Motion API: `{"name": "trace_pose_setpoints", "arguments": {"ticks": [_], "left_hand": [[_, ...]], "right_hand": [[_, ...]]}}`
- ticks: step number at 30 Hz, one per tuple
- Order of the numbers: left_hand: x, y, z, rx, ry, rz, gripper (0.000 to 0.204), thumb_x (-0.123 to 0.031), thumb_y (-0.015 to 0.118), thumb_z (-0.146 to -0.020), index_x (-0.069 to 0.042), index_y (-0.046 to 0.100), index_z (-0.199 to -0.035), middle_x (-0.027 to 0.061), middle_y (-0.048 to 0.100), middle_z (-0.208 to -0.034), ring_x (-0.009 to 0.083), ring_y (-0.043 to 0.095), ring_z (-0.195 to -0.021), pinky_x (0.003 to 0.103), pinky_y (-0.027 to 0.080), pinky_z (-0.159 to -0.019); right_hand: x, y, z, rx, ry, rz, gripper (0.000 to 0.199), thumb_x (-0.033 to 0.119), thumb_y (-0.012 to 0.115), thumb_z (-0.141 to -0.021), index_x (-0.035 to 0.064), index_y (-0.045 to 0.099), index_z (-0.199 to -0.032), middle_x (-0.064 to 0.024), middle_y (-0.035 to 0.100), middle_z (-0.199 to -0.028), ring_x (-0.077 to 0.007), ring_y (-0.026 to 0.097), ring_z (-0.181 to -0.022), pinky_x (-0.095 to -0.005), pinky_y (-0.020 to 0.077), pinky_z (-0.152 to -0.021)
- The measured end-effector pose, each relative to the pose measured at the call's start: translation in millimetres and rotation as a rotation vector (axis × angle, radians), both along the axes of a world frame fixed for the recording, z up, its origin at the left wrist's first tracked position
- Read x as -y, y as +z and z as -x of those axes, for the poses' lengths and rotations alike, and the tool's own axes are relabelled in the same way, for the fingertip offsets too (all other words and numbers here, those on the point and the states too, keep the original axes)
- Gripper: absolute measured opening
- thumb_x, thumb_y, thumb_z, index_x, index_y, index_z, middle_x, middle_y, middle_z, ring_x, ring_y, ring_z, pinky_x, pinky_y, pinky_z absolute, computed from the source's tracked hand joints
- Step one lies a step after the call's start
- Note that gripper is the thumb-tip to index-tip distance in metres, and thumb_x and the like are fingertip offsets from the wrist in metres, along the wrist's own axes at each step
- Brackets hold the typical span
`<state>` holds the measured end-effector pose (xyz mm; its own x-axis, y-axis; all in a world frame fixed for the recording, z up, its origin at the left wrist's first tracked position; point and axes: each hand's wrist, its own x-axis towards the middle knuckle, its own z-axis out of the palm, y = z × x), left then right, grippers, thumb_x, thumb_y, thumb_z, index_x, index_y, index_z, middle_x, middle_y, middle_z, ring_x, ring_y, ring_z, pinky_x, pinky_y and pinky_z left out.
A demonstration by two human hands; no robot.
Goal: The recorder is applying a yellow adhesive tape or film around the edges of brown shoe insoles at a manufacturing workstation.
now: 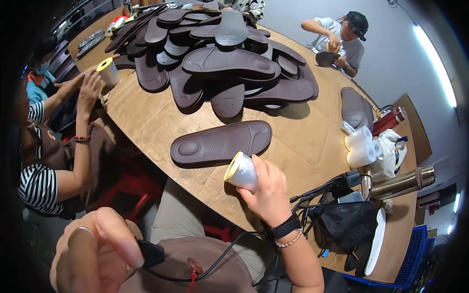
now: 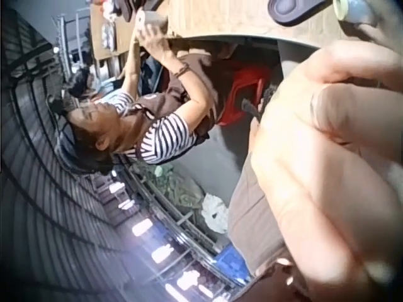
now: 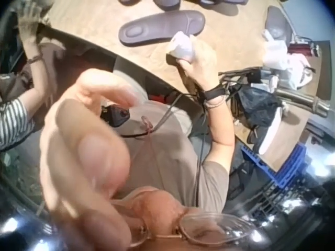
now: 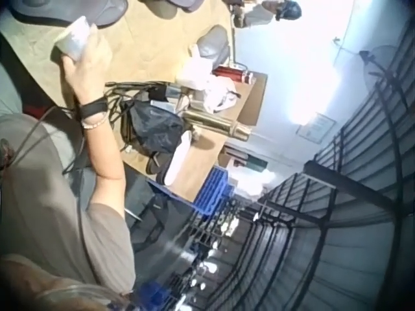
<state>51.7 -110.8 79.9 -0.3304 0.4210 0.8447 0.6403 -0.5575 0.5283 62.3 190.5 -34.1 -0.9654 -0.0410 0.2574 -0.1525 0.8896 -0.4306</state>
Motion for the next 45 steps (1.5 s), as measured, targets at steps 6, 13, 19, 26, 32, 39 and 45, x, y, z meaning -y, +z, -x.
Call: {"name": "trace_pose_setpoints", "arguments": {"ticks": [6, 13, 19, 26, 32, 39, 45], "left_hand": [[-22, -16, 41, 0.137, 0.085, 0.176, 0.056, -0.038, 0.074, -0.095, 0.0, 0.064, -0.135, 0.0178, 0.064, -0.135, 0.0369, 0.056, -0.134, 0.049, 0.044, -0.11], [-84, -69, 69, 0.478, 0.241, 0.623, 0.047, -0.007, 0.063, -0.1, 0.001, 0.057, -0.146, 0.0142, 0.064, -0.142, 0.0188, 0.062, -0.126, 0.033, 0.05, -0.105], [-100, -97, 72, 0.739, 0.044, 0.498, 0.038, -0.003, 0.062, -0.1, 0.002, 0.065, -0.137, 0.0057, 0.073, -0.119, 0.0058, 0.064, -0.101, 0.024, 0.055, -0.089], [-105, -105, 76, 0.808, -0.024, 0.469, 0.036, -0.001, 0.061, -0.101, 0.003, 0.066, -0.136, 0.0077, 0.072, -0.124, 0.0083, 0.065, -0.105, 0.026, 0.054, -0.093], [-86, -40, 65, 0.606, -0.014, 0.363, 0.037, -0.004, 0.05, -0.106, 0.004, 0.061, -0.14, 0.0149, 0.064, -0.138, 0.0184, 0.057, -0.131, 0.034, 0.042, -0.113], [-69, 33, 14, 0.275, -0.528, -0.251, 0.045, -0.032, 0.052, -0.107, 0.0, 0.062, -0.135, 0.0177, 0.067, -0.131, 0.0334, 0.058, -0.127, 0.045, 0.043, -0.109], [-70, 36, 7, 0.025, -0.305, -0.351, 0.043, -0.033, 0.056, -0.106, -0.008, 0.059, -0.14, 0.0098, 0.065, -0.137, 0.0288, 0.055, -0.133, 0.048, 0.041, -0.112]], "right_hand": [[-26, 1, 7, 0.253, -0.139, 0.645, 0.061, 0.034, 0.085, -0.087, -0.0001, 0.061, -0.132, -0.0127, 0.071, -0.115, -0.0219, 0.069, -0.101, -0.0346, 0.0548, -0.088], [-29, -7, 3, 0.562, 0.054, 1.351, 0.052, 0.039, 0.072, -0.1, 0.0005, 0.061, -0.133, -0.0039, 0.068, -0.117, -0.0109, 0.063, -0.102, -0.0286, 0.0527, -0.088], [-29, -10, -3, 0.575, 0.144, 1.411, 0.057, 0.044, 0.065, -0.103, -0.0007, 0.056, -0.138, -0.0065, 0.067, -0.119, -0.0122, 0.064, -0.102, -0.0289, 0.0533, -0.088], [-29, -18, -5, 0.716, 0.193, 1.686, 0.06, 0.047, 0.054, -0.106, -0.0022, 0.054, -0.14, -0.0101, 0.068, -0.121, -0.0171, 0.067, -0.105, -0.0323, 0.0543, -0.092], [-30, -19, -5, 0.561, 0.125, 1.537, 0.058, 0.044, 0.057, -0.105, -0.0026, 0.055, -0.139, -0.0112, 0.069, -0.121, -0.0176, 0.068, -0.104, -0.0328, 0.0552, -0.092], [-30, -14, -5, 0.558, 0.139, 1.487, 0.06, 0.044, 0.06, -0.102, -0.0028, 0.054, -0.14, -0.0112, 0.066, -0.125, -0.0169, 0.065, -0.11, -0.0326, 0.0534, -0.095], [-29, -9, -2, 0.554, 0.118, 1.495, 0.058, 0.041, 0.059, -0.104, -0.0024, 0.052, -0.142, -0.0104, 0.065, -0.124, -0.0161, 0.064, -0.109, -0.0325, 0.0526, -0.095]]}}
